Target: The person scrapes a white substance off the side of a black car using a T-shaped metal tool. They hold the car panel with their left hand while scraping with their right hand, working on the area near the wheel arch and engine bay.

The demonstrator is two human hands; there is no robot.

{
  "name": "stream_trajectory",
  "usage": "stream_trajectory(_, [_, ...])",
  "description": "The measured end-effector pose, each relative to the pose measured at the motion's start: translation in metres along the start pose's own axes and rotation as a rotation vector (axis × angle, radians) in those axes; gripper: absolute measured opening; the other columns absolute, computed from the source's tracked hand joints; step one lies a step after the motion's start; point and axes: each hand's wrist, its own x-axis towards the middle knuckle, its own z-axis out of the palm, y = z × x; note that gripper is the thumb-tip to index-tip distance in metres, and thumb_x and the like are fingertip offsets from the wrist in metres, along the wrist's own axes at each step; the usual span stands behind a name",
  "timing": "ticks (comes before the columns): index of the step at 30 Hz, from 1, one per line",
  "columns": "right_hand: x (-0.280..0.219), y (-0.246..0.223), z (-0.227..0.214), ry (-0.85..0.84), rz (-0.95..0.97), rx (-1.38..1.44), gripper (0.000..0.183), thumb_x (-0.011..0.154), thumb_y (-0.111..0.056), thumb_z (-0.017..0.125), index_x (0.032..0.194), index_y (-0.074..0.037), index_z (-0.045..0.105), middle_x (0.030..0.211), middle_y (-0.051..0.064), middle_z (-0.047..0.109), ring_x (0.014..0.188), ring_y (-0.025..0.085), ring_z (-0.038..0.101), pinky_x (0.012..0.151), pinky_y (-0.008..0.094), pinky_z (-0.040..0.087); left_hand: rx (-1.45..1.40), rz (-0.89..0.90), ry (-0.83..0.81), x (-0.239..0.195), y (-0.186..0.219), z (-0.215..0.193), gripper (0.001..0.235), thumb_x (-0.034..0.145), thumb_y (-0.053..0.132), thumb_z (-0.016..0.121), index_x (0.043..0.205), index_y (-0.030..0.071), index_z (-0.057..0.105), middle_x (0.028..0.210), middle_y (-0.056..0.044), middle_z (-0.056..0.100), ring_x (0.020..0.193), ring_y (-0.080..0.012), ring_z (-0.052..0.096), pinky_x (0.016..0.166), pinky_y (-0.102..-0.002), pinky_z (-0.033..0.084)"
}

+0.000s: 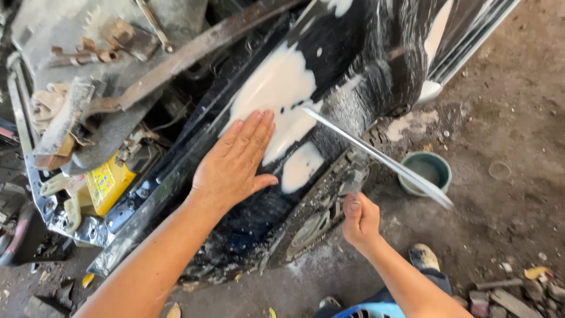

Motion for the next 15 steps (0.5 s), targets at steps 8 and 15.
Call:
stream_trajectory(8, [0.011, 0.003, 0.008, -0.077, 0.023, -0.159, 0.035, 0.108, -0.025, 0.043, 0.084, -0.003, 0.053, 0.066, 0.005, 0.049, 0.055, 0.016, 0.045, 0.053, 0.031, 0.039, 0.062, 0.006, -0.045, 0.006, -0.003, 0.000, 0.103, 0.092, 0.076, 0.025, 0.160, -0.002, 0.026, 0.169, -0.014, 0.017, 0.155, -0.0291, 0.010, 0.124, -0.042, 0.010])
stream_trajectory(15, [-0.009, 0.027, 0.013, -0.017, -0.043, -0.015, 0.037, 0.108, -0.028, 0.045, 0.081, -0.004, 0.046, 0.069, 0.003, 0.042, 0.059, 0.014, 0.040, 0.054, 0.031, 0.035, 0.012, 0.003, -0.001, -0.001, 0.003, 0.000, 0.102, 0.092, 0.076, 0.029, 0.159, -0.001, 0.030, 0.169, -0.014, 0.021, 0.155, -0.0297, 0.012, 0.125, -0.042, 0.010])
